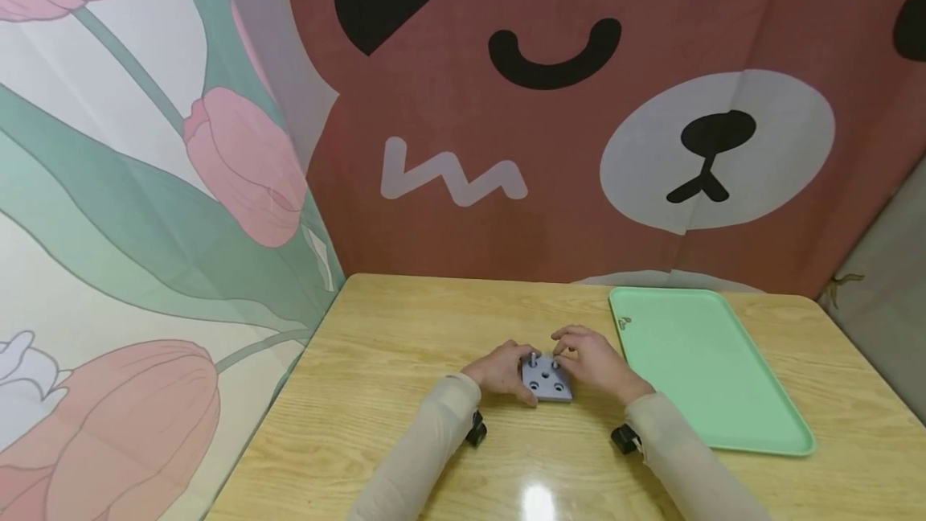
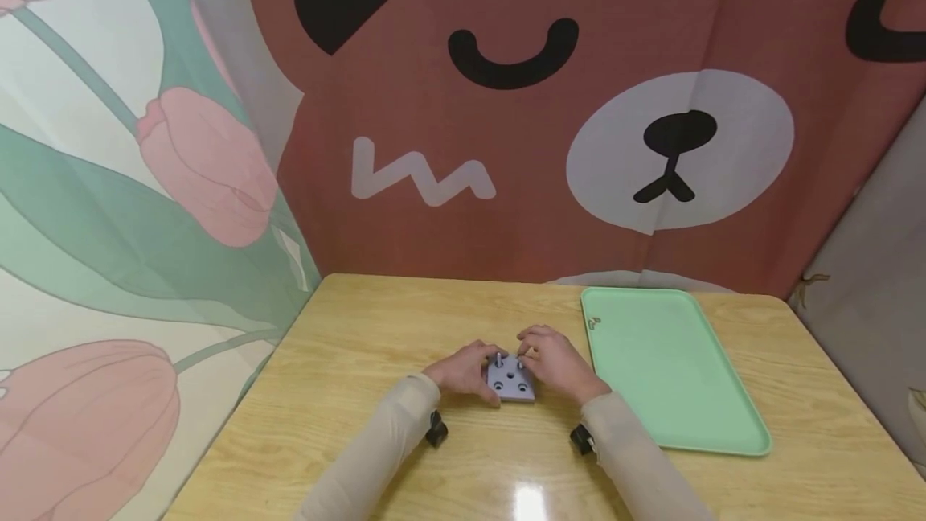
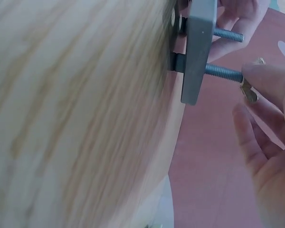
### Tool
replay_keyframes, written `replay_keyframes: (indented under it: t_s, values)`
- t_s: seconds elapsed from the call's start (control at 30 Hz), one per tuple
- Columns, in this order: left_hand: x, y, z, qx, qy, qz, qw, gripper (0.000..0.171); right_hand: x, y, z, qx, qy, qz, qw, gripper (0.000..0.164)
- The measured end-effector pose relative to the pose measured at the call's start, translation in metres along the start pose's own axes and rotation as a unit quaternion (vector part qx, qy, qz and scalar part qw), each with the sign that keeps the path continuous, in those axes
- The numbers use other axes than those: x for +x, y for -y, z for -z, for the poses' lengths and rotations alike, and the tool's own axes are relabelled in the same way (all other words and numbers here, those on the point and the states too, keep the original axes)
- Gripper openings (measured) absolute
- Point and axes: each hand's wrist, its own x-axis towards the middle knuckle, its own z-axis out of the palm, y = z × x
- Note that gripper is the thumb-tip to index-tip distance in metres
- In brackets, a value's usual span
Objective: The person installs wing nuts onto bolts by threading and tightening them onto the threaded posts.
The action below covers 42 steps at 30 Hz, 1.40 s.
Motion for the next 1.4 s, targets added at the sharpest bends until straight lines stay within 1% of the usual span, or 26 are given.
replay_keyframes:
  t_s: [0.1,0.2,0.3,0.43,0.63,0.77,0.97,1.07,1.23,1.3,1.4]
  values:
    - [0.0,0.0,0.0,-0.005,0.001,-0.002,1.0,0.076,-0.001,0.0,0.0,0.011,0.009,-0.018,1.0,0.007]
    - [0.0,0.0,0.0,-0.007,0.002,-0.002,1.0,0.076,-0.004,-0.001,0.002,0.035,0.021,-0.041,0.998,0.01]
    - [0.001,0.001,0.0,-0.008,0.002,-0.003,1.0,0.077,-0.007,-0.002,0.003,0.05,0.022,-0.045,0.997,0.018]
    - [0.002,0.002,-0.002,-0.009,0.001,-0.006,0.9999,0.077,-0.01,-0.005,0.003,0.06,0.019,-0.041,0.997,0.021]
    - [0.002,0.001,-0.003,-0.014,0.002,-0.008,0.9999,0.078,-0.015,-0.009,0.0,0.078,0.022,-0.052,0.995,0.017]
    - [0.001,-0.001,-0.002,-0.013,0.0,-0.011,0.9999,0.078,-0.014,-0.007,0.001,0.101,0.016,-0.052,0.993,0.014]
    - [0.001,0.0,-0.002,-0.018,-0.001,-0.005,0.9998,0.079,-0.012,-0.003,-0.003,0.137,0.015,-0.057,0.989,0.009]
    - [0.001,0.002,-0.002,-0.019,-0.002,-0.006,0.9998,0.079,-0.01,-0.001,-0.005,0.134,0.012,-0.059,0.989,0.006]
    - [0.002,0.003,-0.002,-0.018,0.0,-0.012,0.9998,0.077,-0.01,0.0,-0.007,0.111,0.005,-0.087,0.99,0.003]
    - [0.002,0.003,-0.002,-0.018,0.001,-0.014,0.9997,0.077,-0.012,0.0,-0.007,0.103,0.004,-0.096,0.99,0.006]
    - [0.001,0.002,-0.002,-0.021,0.0,-0.012,0.9997,0.077,-0.013,0.001,-0.006,0.103,0.003,-0.097,0.99,0.016]
